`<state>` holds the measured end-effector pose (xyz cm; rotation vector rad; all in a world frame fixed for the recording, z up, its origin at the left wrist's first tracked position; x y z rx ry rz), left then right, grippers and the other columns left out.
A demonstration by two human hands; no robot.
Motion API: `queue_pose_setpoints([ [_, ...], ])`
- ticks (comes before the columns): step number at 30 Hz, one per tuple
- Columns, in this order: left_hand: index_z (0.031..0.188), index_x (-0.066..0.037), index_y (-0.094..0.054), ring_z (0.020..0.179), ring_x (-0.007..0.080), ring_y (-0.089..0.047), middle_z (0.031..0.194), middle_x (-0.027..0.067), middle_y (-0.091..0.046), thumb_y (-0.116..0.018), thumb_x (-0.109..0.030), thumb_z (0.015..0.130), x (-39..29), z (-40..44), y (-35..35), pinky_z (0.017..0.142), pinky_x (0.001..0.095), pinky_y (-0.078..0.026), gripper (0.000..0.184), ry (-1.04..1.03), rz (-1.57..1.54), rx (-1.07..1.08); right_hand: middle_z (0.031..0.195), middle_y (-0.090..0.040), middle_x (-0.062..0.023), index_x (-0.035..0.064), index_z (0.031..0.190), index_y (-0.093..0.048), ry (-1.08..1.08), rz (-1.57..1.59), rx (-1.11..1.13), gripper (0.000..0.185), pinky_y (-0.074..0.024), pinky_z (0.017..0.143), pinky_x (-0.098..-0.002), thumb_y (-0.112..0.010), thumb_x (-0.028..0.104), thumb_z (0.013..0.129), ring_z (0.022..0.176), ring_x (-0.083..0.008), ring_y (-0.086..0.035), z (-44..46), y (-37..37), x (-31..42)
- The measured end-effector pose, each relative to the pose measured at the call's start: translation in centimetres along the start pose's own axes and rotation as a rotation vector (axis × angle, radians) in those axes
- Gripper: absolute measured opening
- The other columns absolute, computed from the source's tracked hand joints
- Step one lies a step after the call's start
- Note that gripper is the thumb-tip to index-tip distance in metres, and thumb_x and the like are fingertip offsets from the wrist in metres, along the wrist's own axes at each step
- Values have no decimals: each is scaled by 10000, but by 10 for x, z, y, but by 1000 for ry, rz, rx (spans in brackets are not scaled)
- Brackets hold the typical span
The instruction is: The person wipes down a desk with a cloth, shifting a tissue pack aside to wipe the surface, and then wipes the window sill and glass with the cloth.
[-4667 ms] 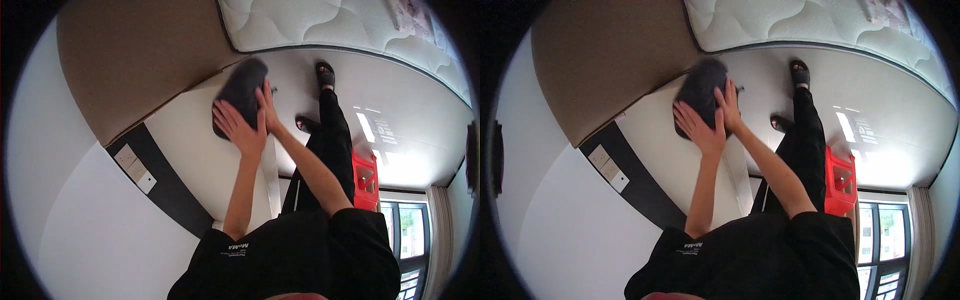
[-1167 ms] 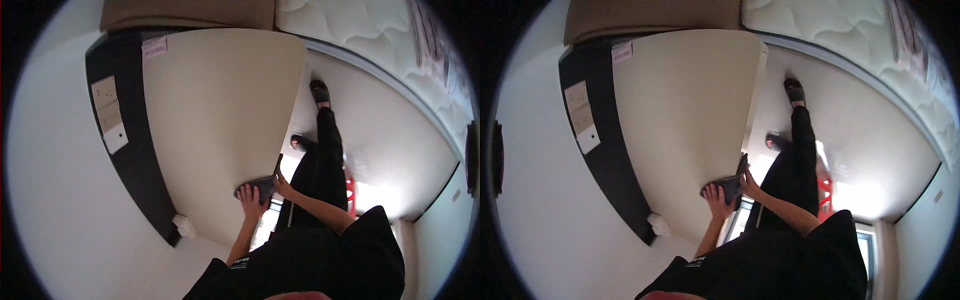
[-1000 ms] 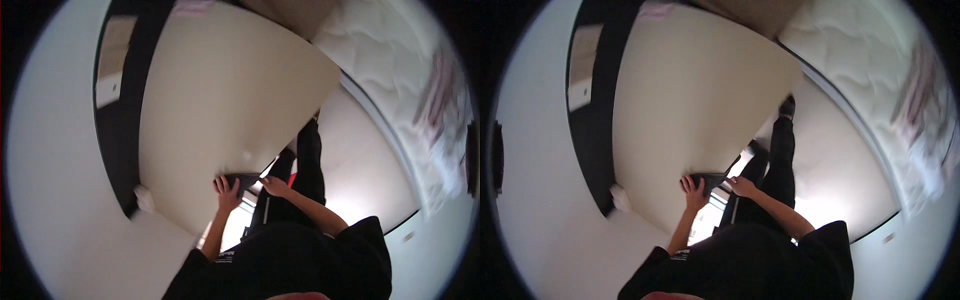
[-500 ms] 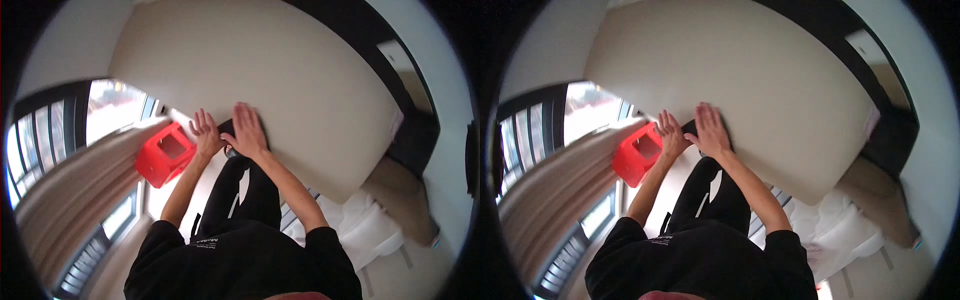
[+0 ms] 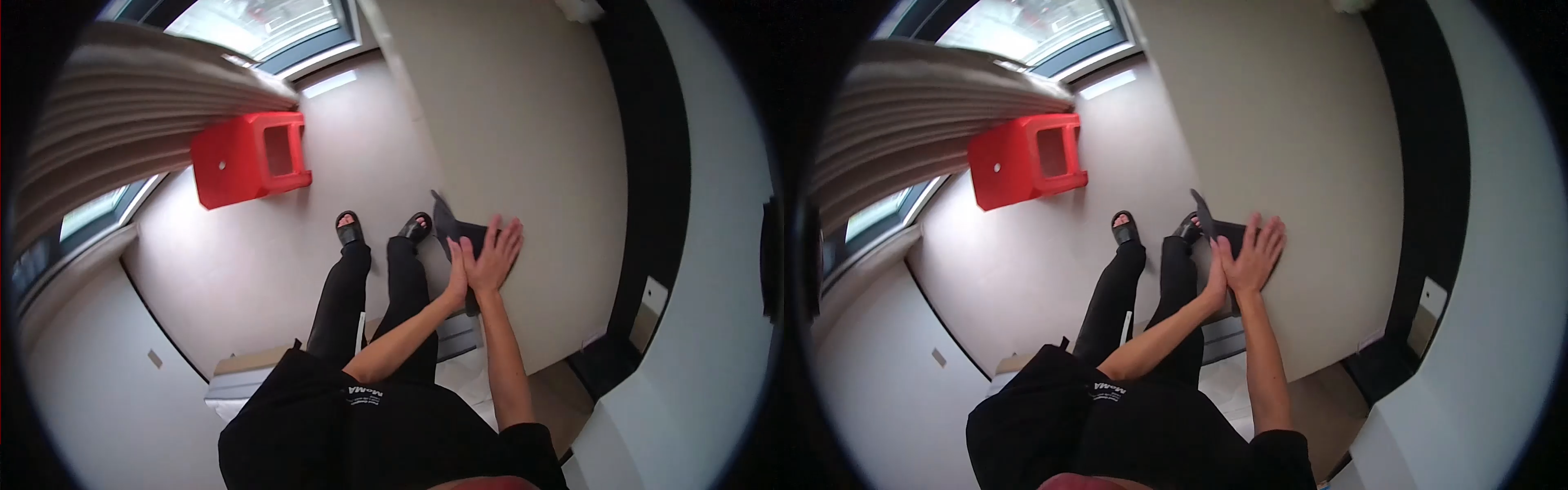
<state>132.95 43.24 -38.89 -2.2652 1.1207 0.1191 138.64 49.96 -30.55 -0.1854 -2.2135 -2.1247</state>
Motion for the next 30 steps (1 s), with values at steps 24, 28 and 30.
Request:
queue_pose_setpoints([
  [24, 1623, -132, -126, 1512, 273, -140, 1658, 93, -159, -301, -583, 1034, -261, 195, -28, 1203, 442, -123, 762, -358, -50, -112, 1631, -165, -292, 86, 1597, -229, 228, 52, -69, 899, -95, 1213, -594, -556, 584, 925, 1511, -474, -138, 306, -13, 151],
  [28, 1621, -142, -150, 1522, 338, -103, 1668, 131, -129, -304, -670, 987, -355, 233, -45, 1193, 526, -94, 839, -324, 51, -171, 1625, -190, -288, 92, 1595, -237, 221, 49, -141, 910, -104, 1215, -584, -562, 603, 916, 1510, -464, -158, 391, -17, 190],
  [30, 1619, -148, -162, 1527, 370, -85, 1672, 151, -114, -306, -714, 963, -395, 248, -50, 1187, 568, -79, 879, -304, 90, -213, 1626, -192, -285, 90, 1592, -242, 225, 36, -151, 917, -99, 1218, -582, -555, 616, 910, 1511, -459, -161, 428, -20, 206],
])
Point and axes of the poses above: each hand's wrist, its own z-axis towards the middle knuckle, its own y-axis out of the back of the hand, x = y × z, the point moved 5 cm from there along z, towards the middle knuckle
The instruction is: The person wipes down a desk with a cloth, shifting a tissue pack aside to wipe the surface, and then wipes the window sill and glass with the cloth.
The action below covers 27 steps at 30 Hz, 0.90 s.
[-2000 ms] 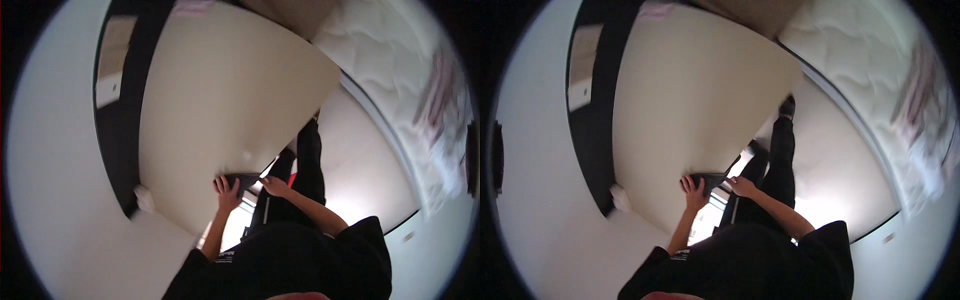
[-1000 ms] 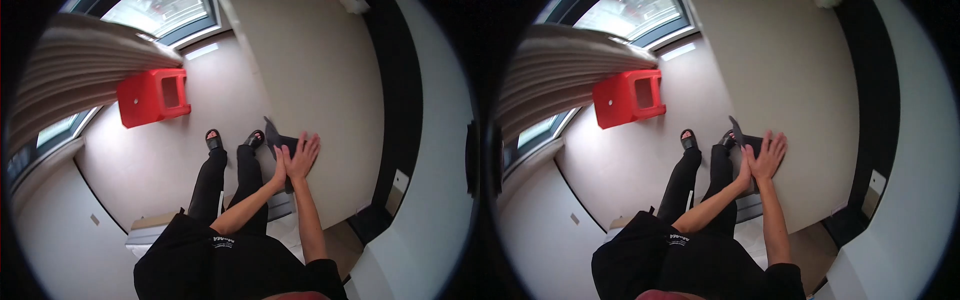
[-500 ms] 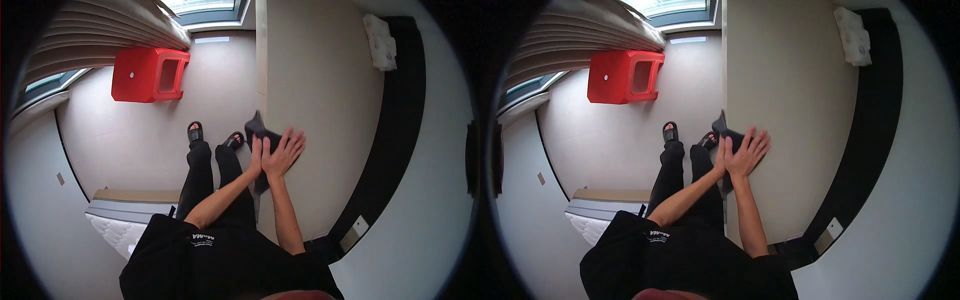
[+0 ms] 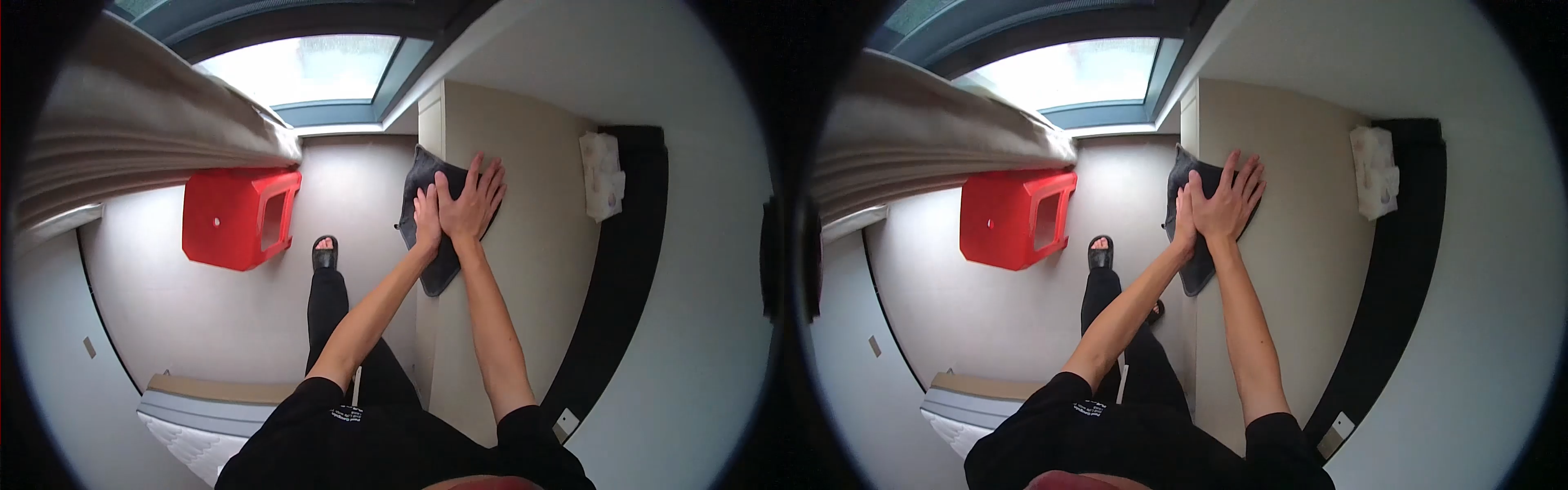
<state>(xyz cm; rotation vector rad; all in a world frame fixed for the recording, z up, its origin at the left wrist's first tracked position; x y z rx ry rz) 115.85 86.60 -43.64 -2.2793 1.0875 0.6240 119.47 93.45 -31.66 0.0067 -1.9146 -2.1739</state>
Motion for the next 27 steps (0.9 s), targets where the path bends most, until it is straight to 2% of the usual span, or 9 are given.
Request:
queue_pose_setpoints([
  [4, 1617, -158, -185, 1536, 435, -48, 1681, 189, -84, -310, -802, 915, -53, 41, -15, 1177, 652, -50, 960, 43, 88, -64, 1621, -202, -288, 87, 1590, -240, -1, -37, 0, 928, -98, 1225, -570, -508, 661, 910, 1511, -453, -168, 66, -15, 9],
  [5, 1618, -163, -181, 1526, 462, -75, 1679, 194, -95, -301, -827, 896, -63, 53, -19, 1135, 721, -45, 989, 28, 95, -80, 1618, -207, -288, 92, 1589, -243, -3, -59, 4, 929, -99, 1227, -561, -483, 682, 913, 1513, -446, -162, 80, -19, 10],
  [13, 1619, -156, -179, 1538, 409, -91, 1677, 192, -114, -271, -757, 953, -90, 70, -27, 1163, 682, -42, 902, -153, 158, -36, 1606, -219, -305, 79, 1579, -270, 6, -40, -66, 943, -107, 1227, -555, -526, 667, 887, 1516, -441, -154, 109, -20, 22],
  [16, 1618, -148, -185, 1548, 371, -94, 1678, 188, -115, -251, -708, 993, -63, 61, -21, 1181, 655, -45, 842, -268, 225, -18, 1602, -228, -308, 80, 1571, -294, 17, -26, -83, 947, -125, 1225, -552, -593, 618, 852, 1509, -446, -173, 74, -14, 20],
  [17, 1610, -87, -180, 1552, 350, -81, 1676, 189, -117, -253, -609, 1043, -30, 61, -16, 1228, 540, -65, 774, -290, 133, -36, 1599, -238, -309, 79, 1568, -305, 27, -4, -88, 950, -134, 1224, -551, -620, 592, 834, 1505, -448, -186, 52, -10, 14],
  [20, 1599, -48, -175, 1549, 359, -76, 1667, 211, -121, -313, -512, 1056, 69, 33, -1, 1241, 472, -67, 727, -440, 269, 13, 1576, -283, -310, 65, 1541, -362, 33, 44, -95, 907, -163, 1220, -552, -674, 507, 814, 1482, -452, -245, -28, 11, -3],
  [22, 1589, -10, -170, 1545, 368, -70, 1657, 233, -125, -373, -416, 1070, 123, -18, 14, 1254, 404, -69, 690, -586, 397, 54, 1574, -272, -328, 65, 1560, -324, 16, 53, -47, 942, -164, 1208, -579, -671, 528, 816, 1479, -482, -231, -92, 26, -17],
  [25, 1590, -11, -143, 1541, 372, -79, 1660, 224, -103, -404, -341, 1066, 167, -142, 41, 1254, 406, -93, 672, -337, 354, 116, 1581, -271, -311, 60, 1550, -343, -33, 46, 38, 891, -161, 1215, -576, -664, 487, 837, 1471, -476, -242, -195, 48, -36],
  [27, 1591, -11, -133, 1540, 373, -80, 1664, 215, -93, -405, -334, 1065, 196, -158, 41, 1254, 404, -99, 674, -267, 391, 116, 1591, -251, -308, 64, 1558, -330, -34, 37, 110, 893, -151, 1213, -585, -658, 488, 844, 1477, -479, -225, -247, 56, -48],
])
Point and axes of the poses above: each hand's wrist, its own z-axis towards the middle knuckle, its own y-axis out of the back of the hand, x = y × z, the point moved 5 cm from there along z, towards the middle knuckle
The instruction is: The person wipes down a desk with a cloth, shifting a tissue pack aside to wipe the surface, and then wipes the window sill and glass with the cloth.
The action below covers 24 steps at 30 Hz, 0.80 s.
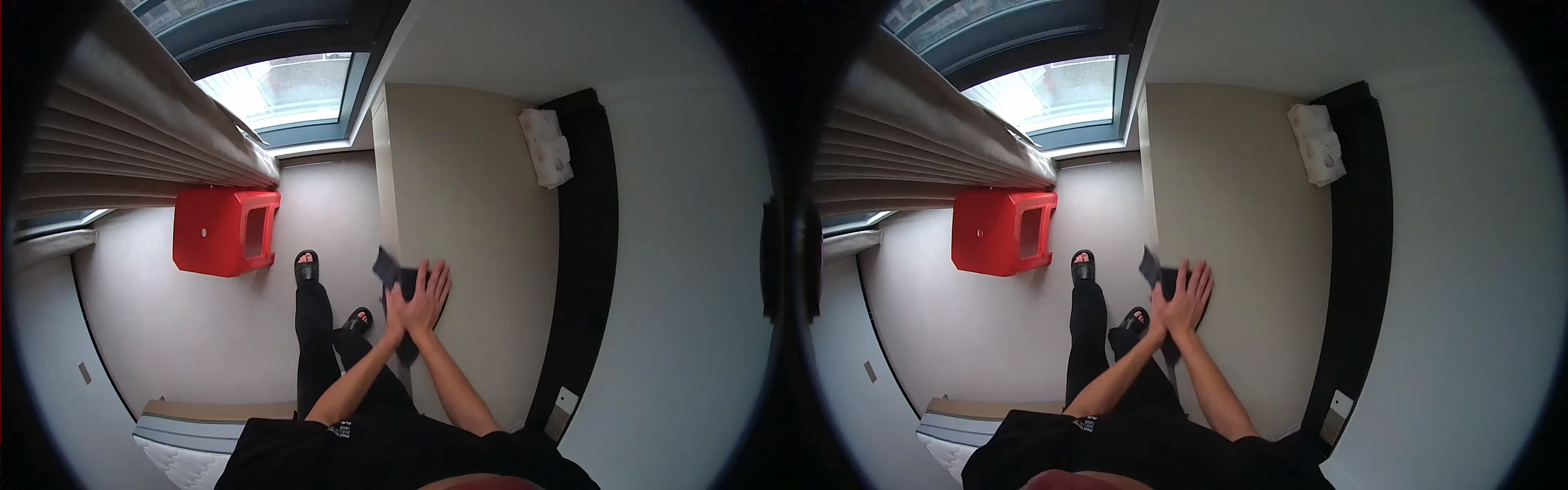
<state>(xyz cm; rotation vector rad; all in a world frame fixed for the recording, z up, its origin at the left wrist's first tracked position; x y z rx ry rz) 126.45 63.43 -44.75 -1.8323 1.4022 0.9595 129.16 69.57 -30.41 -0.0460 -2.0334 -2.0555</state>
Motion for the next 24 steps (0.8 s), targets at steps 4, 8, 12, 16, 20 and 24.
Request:
queue_pose_setpoints([
  [4, 1587, -2, -151, 1542, 361, -86, 1660, 219, -115, -385, -344, 1070, 11, 20, -8, 1252, 405, -103, 662, -106, 64, -63, 1606, -222, -301, 68, 1567, -316, -23, -21, 66, 925, -131, 1211, -602, -665, 505, 830, 1489, -481, -195, -6, -1, -4],
  [8, 1582, 6, -169, 1543, 348, -92, 1656, 222, -138, -364, -354, 1075, 13, 83, -1, 1250, 405, -108, 652, -176, 130, -113, 1614, -205, -297, 71, 1575, -300, -71, -14, 34, 970, -116, 1209, -610, -677, 528, 807, 1495, -481, -176, 60, -7, 10],
  [12, 1578, 15, -186, 1545, 336, -98, 1651, 226, -160, -344, -364, 1080, -13, 198, 13, 1249, 406, -112, 646, -214, 203, -142, 1612, -210, -297, 77, 1582, -278, -5, 17, -54, 1013, -121, 1208, -604, -689, 546, 783, 1495, -483, -177, 176, -17, 37],
  [16, 1575, 12, -205, 1538, 339, -123, 1646, 227, -181, -337, -401, 1073, -54, 263, 31, 1243, 412, -124, 663, -242, 193, -160, 1607, -213, -308, 92, 1587, -263, 22, 4, -90, 1024, -124, 1211, -592, -689, 547, 775, 1494, -484, -179, 276, -26, 64],
  [20, 1571, -17, -245, 1507, 374, -208, 1634, 225, -220, -352, -528, 1036, -127, 333, 39, 1222, 434, -165, 747, -185, 43, -169, 1599, -210, -323, 109, 1592, -235, 8, -39, -125, 1031, -117, 1216, -580, -668, 562, 774, 1494, -477, -183, 333, -37, 76],
  [24, 1569, -39, -275, 1484, 400, -271, 1625, 223, -249, -363, -623, 1009, -169, 342, 63, 1207, 451, -195, 814, -140, -60, -177, 1599, -208, -322, 101, 1591, -220, -7, -87, -112, 1021, -111, 1226, -553, -646, 575, 793, 1497, -461, -185, 357, -39, 82],
])
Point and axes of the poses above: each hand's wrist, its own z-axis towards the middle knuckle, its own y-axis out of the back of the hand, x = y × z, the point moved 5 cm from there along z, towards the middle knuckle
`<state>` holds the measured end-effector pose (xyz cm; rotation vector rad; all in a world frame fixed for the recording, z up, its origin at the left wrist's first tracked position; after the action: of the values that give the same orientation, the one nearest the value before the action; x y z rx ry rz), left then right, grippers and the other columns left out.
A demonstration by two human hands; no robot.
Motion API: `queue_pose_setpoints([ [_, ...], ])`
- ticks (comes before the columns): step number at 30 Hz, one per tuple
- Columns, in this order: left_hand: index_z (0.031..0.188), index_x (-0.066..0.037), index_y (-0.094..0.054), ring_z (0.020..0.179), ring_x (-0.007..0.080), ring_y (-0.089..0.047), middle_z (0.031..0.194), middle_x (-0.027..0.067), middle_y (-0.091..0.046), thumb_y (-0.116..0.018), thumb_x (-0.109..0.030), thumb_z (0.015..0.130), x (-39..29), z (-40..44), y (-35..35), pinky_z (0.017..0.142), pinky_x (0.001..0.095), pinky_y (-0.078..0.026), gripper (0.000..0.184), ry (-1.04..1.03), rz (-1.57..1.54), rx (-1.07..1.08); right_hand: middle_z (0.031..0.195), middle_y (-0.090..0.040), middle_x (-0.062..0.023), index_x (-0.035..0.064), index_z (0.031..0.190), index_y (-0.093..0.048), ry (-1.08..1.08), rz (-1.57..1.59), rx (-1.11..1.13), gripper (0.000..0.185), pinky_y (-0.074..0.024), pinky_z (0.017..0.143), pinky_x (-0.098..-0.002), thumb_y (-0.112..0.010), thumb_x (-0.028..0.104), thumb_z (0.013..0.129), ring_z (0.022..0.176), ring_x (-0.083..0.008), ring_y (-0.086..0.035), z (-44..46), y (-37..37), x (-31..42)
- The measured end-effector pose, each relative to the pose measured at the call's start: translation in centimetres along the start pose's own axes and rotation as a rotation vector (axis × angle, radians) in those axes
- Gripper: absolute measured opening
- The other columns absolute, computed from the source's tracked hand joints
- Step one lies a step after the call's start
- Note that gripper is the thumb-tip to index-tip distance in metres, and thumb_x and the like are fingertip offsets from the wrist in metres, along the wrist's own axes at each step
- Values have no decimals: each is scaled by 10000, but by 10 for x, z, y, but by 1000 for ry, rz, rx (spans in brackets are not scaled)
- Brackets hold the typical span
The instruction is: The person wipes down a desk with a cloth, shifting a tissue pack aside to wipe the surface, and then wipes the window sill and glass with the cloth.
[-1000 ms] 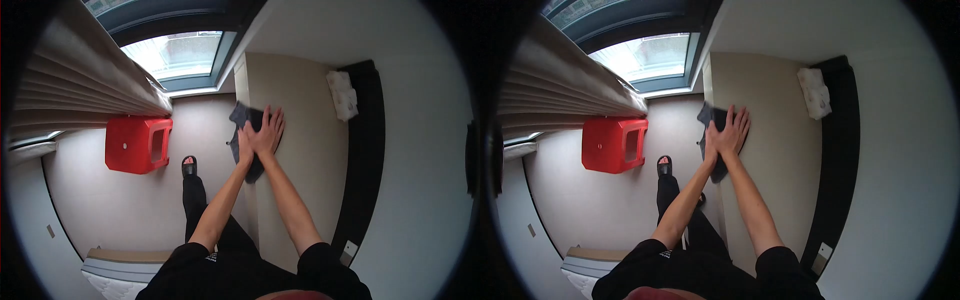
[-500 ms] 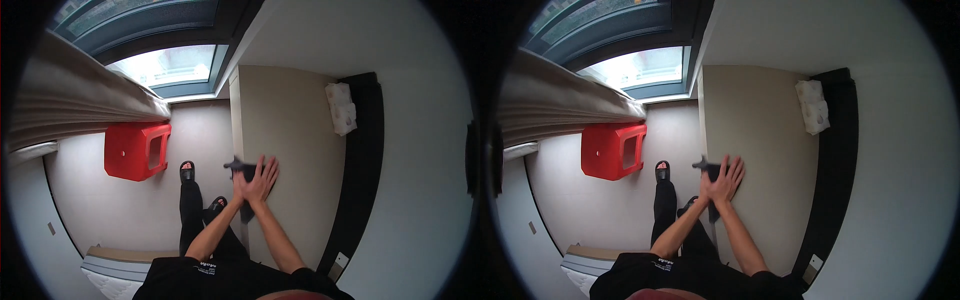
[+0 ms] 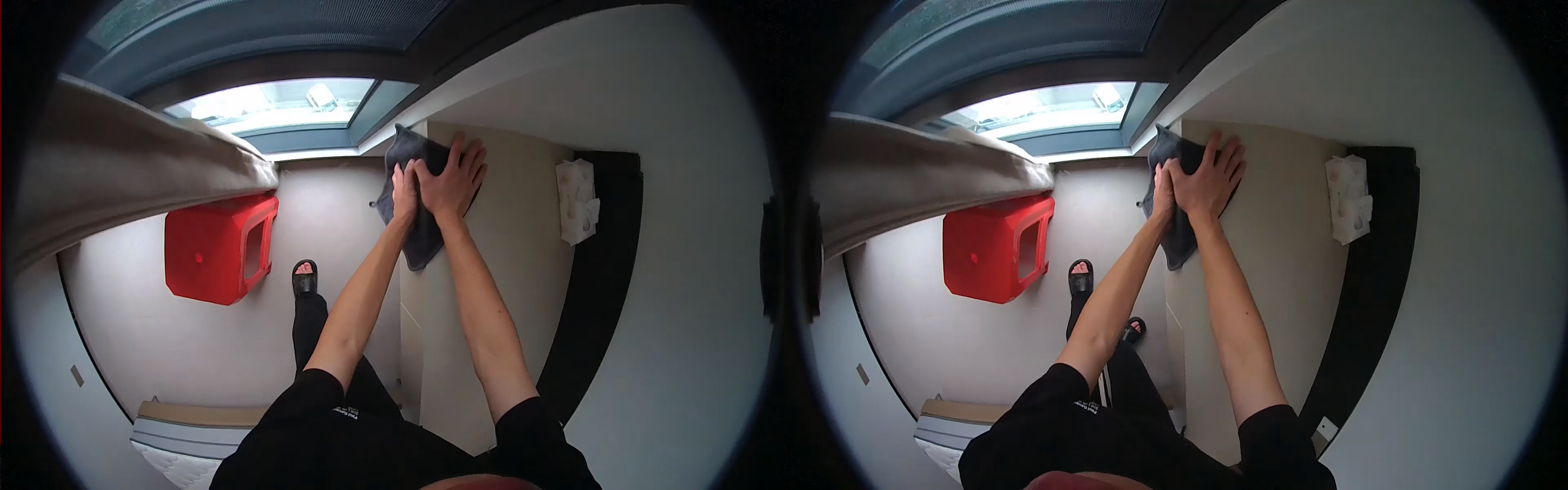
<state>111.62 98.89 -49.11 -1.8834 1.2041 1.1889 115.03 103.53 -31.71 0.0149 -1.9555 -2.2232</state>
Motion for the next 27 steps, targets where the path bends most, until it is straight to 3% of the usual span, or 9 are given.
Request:
queue_pose_setpoints([
  [2, 1578, -53, -266, 1463, 413, -310, 1620, 200, -282, -370, -669, 991, 0, -14, 10, 1194, 449, -227, 857, 144, -175, -13, 1609, -193, -314, 90, 1594, -211, 1, 10, 3, 1005, -111, 1236, -525, -638, 560, 814, 1511, -438, -171, -3, -1, -4],
  [7, 1586, -56, -248, 1467, 396, -312, 1609, 194, -312, -359, -707, 978, 40, -85, 8, 1193, 430, -232, 898, 187, -143, -29, 1614, -188, -307, 85, 1586, -246, 13, 52, -44, 963, -119, 1236, -526, -646, 520, 826, 1514, -433, -167, -62, 7, -14],
  [9, 1587, -61, -251, 1467, 383, -319, 1610, 206, -305, -340, -701, 986, 103, -115, -13, 1198, 424, -222, 882, -164, -34, -118, 1610, -202, -307, 76, 1580, -263, 20, 60, -19, 952, -126, 1232, -538, -666, 481, 818, 1509, -434, -182, -112, 18, -26],
  [10, 1587, -61, -251, 1467, 383, -319, 1610, 206, -305, -340, -701, 986, 96, -127, -14, 1198, 424, -222, 882, -177, -34, -110, 1607, -210, -308, 70, 1578, -267, 28, 62, -12, 949, -127, 1231, -543, -672, 469, 818, 1505, -437, -193, -141, 26, -34],
  [17, 1573, -33, -276, 1478, 307, -302, 1609, 165, -319, -299, -673, 1009, 124, -383, 11, 1209, 378, -204, 854, 302, -396, -33, 1601, -223, -314, 46, 1581, -258, -17, 107, 52, 960, -148, 1220, -556, -661, 521, 850, 1499, -459, -193, -372, 87, -103],
  [20, 1567, -20, -286, 1483, 274, -294, 1608, 147, -325, -282, -661, 1018, 149, -492, 4, 1213, 358, -196, 844, 527, -497, 2, 1614, -202, -304, 47, 1583, -252, 20, 112, 182, 981, -140, 1220, -559, -629, 601, 866, 1504, -452, -185, -447, 104, -133],
  [23, 1560, -16, -302, 1453, 259, -349, 1579, 132, -371, -251, -686, 1010, 188, -547, 2, 1206, 354, -233, 869, 743, -547, 77, 1623, -202, -280, 59, 1577, -275, -29, 129, 197, 949, -142, 1222, -563, -608, 614, 882, 1508, -442, -183, -512, 117, -160],
  [25, 1545, -4, -331, 1409, 279, -417, 1546, 148, -419, -255, -742, 976, 112, -576, 25, 1174, 393, -314, 935, 906, -358, 49, 1619, -223, -273, 59, 1566, -298, -89, 134, 155, 891, -154, 1220, -563, -591, 588, 912, 1505, -444, -191, -546, 116, -177],
  [27, 1510, 17, -389, 1319, 319, -517, 1452, 172, -521, -273, -822, 919, 109, -581, 42, 1122, 436, -397, 1033, 1094, -46, 118, 1609, -246, -273, 49, 1520, -360, -114, 247, 97, 791, -164, 1218, -564, -604, 522, 935, 1495, -449, -211, -568, 117, -178],
])
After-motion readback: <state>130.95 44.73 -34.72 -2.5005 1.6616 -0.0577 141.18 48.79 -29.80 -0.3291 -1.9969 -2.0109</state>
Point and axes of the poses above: each hand's wrist, its own z-axis towards the middle knuckle, its own y-axis out of the back of the hand, x = y × z, the point moved 5 cm from there along z, towards the middle knuckle
